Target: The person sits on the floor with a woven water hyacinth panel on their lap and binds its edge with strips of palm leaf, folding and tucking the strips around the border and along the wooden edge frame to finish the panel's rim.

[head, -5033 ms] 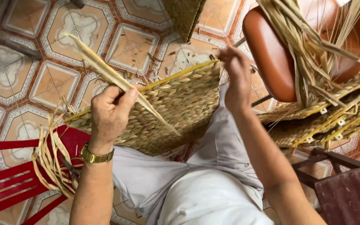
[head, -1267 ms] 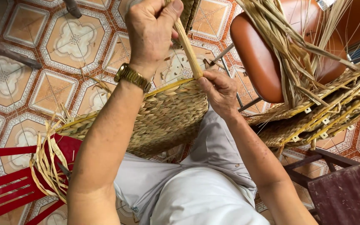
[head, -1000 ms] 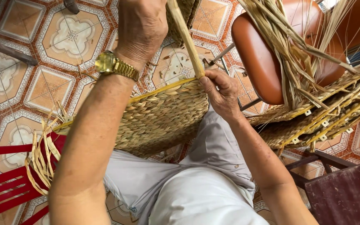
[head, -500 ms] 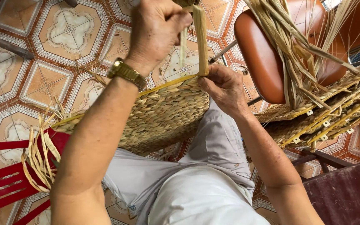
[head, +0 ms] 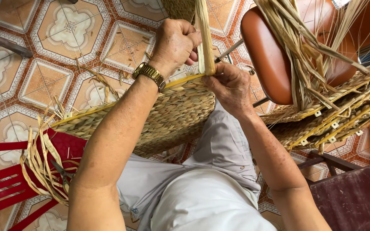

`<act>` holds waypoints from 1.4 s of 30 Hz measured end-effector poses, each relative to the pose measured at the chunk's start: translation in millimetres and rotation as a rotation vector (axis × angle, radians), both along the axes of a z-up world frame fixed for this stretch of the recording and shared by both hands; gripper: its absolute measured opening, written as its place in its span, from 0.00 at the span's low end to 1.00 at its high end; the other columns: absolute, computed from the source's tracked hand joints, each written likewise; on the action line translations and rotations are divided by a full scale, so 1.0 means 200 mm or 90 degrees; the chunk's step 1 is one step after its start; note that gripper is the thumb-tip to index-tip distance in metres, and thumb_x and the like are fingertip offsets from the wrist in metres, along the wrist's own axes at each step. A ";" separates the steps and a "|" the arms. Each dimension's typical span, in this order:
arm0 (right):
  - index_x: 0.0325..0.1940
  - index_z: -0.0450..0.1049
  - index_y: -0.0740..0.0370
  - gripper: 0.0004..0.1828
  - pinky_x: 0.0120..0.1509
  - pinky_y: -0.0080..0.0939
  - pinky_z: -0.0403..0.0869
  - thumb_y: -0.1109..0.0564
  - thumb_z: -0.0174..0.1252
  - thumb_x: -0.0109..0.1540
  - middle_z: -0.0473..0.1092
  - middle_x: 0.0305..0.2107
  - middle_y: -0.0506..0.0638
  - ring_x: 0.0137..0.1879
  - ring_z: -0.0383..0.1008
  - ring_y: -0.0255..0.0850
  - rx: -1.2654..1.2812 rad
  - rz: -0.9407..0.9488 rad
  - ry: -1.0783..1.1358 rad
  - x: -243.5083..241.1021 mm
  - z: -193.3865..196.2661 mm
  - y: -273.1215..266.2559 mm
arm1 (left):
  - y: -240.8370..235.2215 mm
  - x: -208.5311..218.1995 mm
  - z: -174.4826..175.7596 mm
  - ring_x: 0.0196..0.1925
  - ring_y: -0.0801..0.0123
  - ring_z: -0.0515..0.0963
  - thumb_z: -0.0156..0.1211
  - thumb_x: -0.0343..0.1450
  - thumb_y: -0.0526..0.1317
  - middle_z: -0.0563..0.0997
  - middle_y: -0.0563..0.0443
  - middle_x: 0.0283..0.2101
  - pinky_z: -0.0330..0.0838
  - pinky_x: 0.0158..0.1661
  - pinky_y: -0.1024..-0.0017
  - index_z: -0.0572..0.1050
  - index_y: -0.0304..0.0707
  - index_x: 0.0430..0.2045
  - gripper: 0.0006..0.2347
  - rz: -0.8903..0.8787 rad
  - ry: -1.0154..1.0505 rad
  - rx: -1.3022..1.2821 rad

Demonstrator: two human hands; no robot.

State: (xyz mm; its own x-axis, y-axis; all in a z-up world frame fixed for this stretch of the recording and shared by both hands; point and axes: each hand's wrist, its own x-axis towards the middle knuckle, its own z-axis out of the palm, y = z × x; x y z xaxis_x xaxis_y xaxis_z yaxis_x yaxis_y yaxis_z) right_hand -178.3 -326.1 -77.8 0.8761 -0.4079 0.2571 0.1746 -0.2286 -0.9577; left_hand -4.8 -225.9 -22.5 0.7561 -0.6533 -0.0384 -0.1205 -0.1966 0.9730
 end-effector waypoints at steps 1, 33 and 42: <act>0.45 0.77 0.67 0.05 0.48 0.36 0.84 0.67 0.64 0.65 0.79 0.35 0.52 0.42 0.83 0.34 0.019 0.008 -0.001 0.00 0.00 0.00 | -0.01 0.00 -0.01 0.17 0.78 0.82 0.65 0.72 0.38 0.82 0.51 0.19 0.76 0.14 0.80 0.79 0.30 0.23 0.09 0.005 -0.015 0.023; 0.55 0.73 0.67 0.13 0.57 0.38 0.83 0.62 0.61 0.66 0.78 0.43 0.54 0.50 0.81 0.36 0.092 0.110 0.001 0.00 0.02 -0.06 | 0.08 -0.10 -0.02 0.26 0.70 0.84 0.66 0.69 0.34 0.85 0.52 0.26 0.80 0.30 0.70 0.85 0.34 0.28 0.03 -0.126 -0.213 0.122; 0.53 0.77 0.65 0.13 0.46 0.33 0.83 0.53 0.53 0.74 0.75 0.35 0.48 0.41 0.79 0.33 -0.030 0.130 -0.006 0.01 -0.07 -0.13 | 0.36 -0.45 -0.09 0.63 0.48 0.74 0.62 0.75 0.31 0.77 0.40 0.58 0.71 0.64 0.58 0.79 0.37 0.51 0.10 0.090 -0.773 0.041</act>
State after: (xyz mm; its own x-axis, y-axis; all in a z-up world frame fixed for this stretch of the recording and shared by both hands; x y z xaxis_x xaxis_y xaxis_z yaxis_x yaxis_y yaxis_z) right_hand -176.2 -352.7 -91.7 0.9366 -0.2097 0.2807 0.2313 -0.2317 -0.9449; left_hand -94.8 -153.6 -40.6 0.3874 -0.5849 0.7126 -0.9169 -0.3250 0.2317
